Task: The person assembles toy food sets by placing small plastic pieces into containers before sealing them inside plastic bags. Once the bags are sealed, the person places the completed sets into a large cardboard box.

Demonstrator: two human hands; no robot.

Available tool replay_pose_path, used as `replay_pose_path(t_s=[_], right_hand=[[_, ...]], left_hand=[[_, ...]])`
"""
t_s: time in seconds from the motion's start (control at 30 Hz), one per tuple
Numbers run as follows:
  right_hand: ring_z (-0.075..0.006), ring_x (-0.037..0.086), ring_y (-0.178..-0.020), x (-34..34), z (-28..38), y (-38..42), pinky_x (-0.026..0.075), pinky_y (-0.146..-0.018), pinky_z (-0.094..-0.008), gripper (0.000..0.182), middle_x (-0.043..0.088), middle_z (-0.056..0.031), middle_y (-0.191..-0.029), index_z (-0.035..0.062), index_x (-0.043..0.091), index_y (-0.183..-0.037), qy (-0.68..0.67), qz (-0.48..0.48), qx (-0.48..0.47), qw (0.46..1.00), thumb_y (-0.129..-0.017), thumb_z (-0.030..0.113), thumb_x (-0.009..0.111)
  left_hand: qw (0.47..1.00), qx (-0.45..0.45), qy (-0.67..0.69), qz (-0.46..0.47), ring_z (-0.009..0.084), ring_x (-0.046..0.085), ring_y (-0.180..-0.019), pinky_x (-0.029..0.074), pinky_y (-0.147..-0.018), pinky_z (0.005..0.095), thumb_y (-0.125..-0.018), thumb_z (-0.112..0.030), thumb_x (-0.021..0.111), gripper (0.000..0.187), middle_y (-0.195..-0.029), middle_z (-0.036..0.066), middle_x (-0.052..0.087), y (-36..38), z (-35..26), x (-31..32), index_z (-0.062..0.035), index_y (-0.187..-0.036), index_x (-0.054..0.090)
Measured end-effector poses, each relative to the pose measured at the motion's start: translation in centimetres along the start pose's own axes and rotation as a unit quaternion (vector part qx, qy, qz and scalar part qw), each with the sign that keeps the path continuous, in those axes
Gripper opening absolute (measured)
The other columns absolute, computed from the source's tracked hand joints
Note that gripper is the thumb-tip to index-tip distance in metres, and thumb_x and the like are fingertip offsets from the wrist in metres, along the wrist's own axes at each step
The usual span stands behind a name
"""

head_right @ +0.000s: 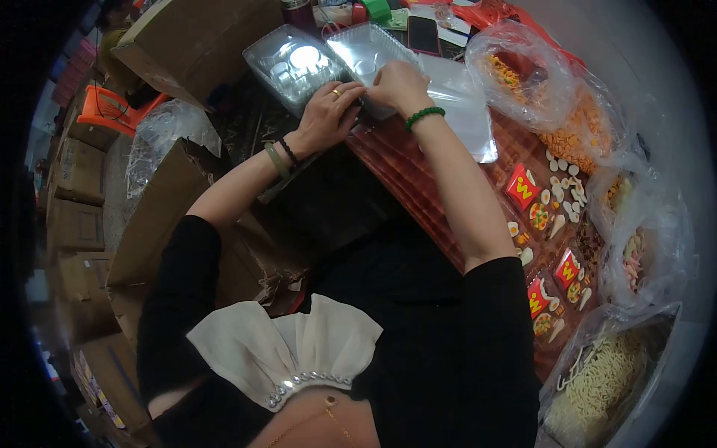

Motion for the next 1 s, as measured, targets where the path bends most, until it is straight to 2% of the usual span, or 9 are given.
replay_pose_path(t_s=[0.17, 0.4, 0.5, 0.53, 0.57, 0.6, 0.63, 0.73, 1.0], right_hand=[[-0.0321, 0.064, -0.091, 2.2, 1.5, 0.7, 0.047, -0.077, -0.0475, 0.020, 0.066, -0.0140, -0.096, 0.0053, 0.066, -0.090, 0.088, -0.026, 0.016, 0.996, -0.075, 0.018, 0.060], [-0.0234, 0.060, -0.084, -1.7, -0.3, 3.1, 0.040, -0.076, -0.0438, 0.012, 0.061, -0.0080, -0.086, 0.0080, 0.055, -0.092, 0.031, -0.308, -0.139, 0.941, -0.082, 0.014, 0.053], [-0.0135, 0.054, -0.071, -7.4, -1.7, 6.4, 0.042, -0.070, -0.0300, 0.013, 0.054, -0.0019, -0.076, 0.0065, 0.053, -0.094, -0.318, -0.192, -0.148, 0.916, -0.093, 0.018, 0.048], [-0.0091, 0.050, -0.067, -9.2, -2.3, 8.2, 0.042, -0.067, -0.0252, 0.014, 0.051, 0.0008, -0.074, 0.0065, 0.052, -0.094, -0.414, -0.130, -0.159, 0.887, -0.095, 0.020, 0.047], [-0.0069, 0.046, -0.066, -10.4, -2.8, 10.2, 0.041, -0.064, -0.0232, 0.013, 0.048, 0.0023, -0.074, 0.0068, 0.052, -0.092, -0.552, -0.039, -0.136, 0.822, -0.095, 0.019, 0.048], [-0.0046, 0.042, -0.065, -10.9, -3.5, 12.3, 0.040, -0.062, -0.0212, 0.013, 0.046, 0.0038, -0.074, 0.0070, 0.052, -0.091, -0.674, 0.049, -0.107, 0.730, -0.095, 0.019, 0.048], [-0.0054, 0.042, -0.063, -10.6, -4.8, 13.9, 0.037, -0.058, -0.0198, 0.013, 0.046, 0.0037, -0.073, 0.0072, 0.052, -0.089, -0.703, 0.140, -0.097, 0.690, -0.093, 0.019, 0.052], [-0.0042, 0.044, -0.065, -4.0, -7.6, 18.3, 0.037, -0.059, -0.0200, 0.015, 0.049, 0.0038, -0.074, 0.0061, 0.053, -0.087, -0.382, 0.204, 0.138, 0.891, -0.092, 0.020, 0.054], [-0.0045, 0.043, -0.067, -9.6, -5.8, 22.7, 0.037, -0.061, -0.0188, 0.012, 0.048, 0.0038, -0.075, 0.0072, 0.050, -0.090, -0.572, 0.173, 0.026, 0.801, -0.092, 0.018, 0.055]], left_hand=[[1.000, -0.003, -0.013, 0.004, 0.0300, 0.057, -0.090, 0.047, -0.079, 0.0378, -0.073, -0.004, 0.062, 0.034, -0.107, 0.012, 0.060, -0.1, 0.3, 0.5, -0.0024, -0.107, 0.058], [0.999, -0.035, 0.029, 0.012, 0.0311, 0.058, -0.094, 0.047, -0.083, 0.0371, -0.077, -0.006, 0.063, 0.029, -0.107, 0.013, 0.060, -0.6, -0.3, -0.4, -0.0042, -0.106, 0.060], [0.991, -0.080, 0.100, -0.041, 0.0250, 0.060, -0.095, 0.048, -0.082, 0.0332, -0.082, -0.007, 0.061, 0.025, -0.109, 0.012, 0.061, -0.3, -0.2, -1.6, -0.0043, -0.107, 0.061], [0.970, -0.158, 0.182, -0.028, 0.0158, 0.060, -0.091, 0.048, -0.079, 0.0282, -0.087, -0.008, 0.058, 0.021, -0.105, 0.009, 0.064, 0.0, 0.1, -2.1, -0.0045, -0.107, 0.062], [0.926, -0.295, 0.236, -0.002, 0.0106, 0.059, -0.089, 0.048, -0.076, 0.0250, -0.090, -0.008, 0.056, 0.020, -0.100, 0.005, 0.065, 0.1, -0.4, -3.5, -0.0051, -0.108, 0.062], [0.909, -0.298, 0.289, -0.036, 0.0096, 0.058, -0.088, 0.047, -0.077, 0.0240, -0.092, -0.010, 0.054, 0.020, -0.098, 0.003, 0.065, 0.5, -0.3, -4.1, -0.0052, -0.108, 0.063], [0.901, -0.306, 0.305, -0.052, 0.0092, 0.058, -0.088, 0.047, -0.078, 0.0233, -0.092, -0.011, 0.053, 0.020, -0.099, 0.003, 0.065, 0.9, -0.3, -4.8, -0.0045, -0.108, 0.063], [0.885, -0.327, 0.324, -0.068, 0.0089, 0.058, -0.088, 0.045, -0.080, 0.0223, -0.093, -0.013, 0.053, 0.020, -0.102, 0.004, 0.065, 2.5, 0.5, -5.7, -0.0022, -0.107, 0.063], [0.806, -0.326, 0.493, 0.049, 0.0189, 0.054, -0.107, 0.040, -0.092, 0.0285, -0.092, -0.030, 0.055, 0.055, -0.126, 0.011, 0.053, -0.8, -6.4, -7.1, -0.0012, -0.135, 0.038]])
Point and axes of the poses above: each hand's wrist, its own y-axis away from the middle knuckle, its own x-axis out of the palm, z = x × y, the point moved 1 cm from there along -y, towards the middle knuckle
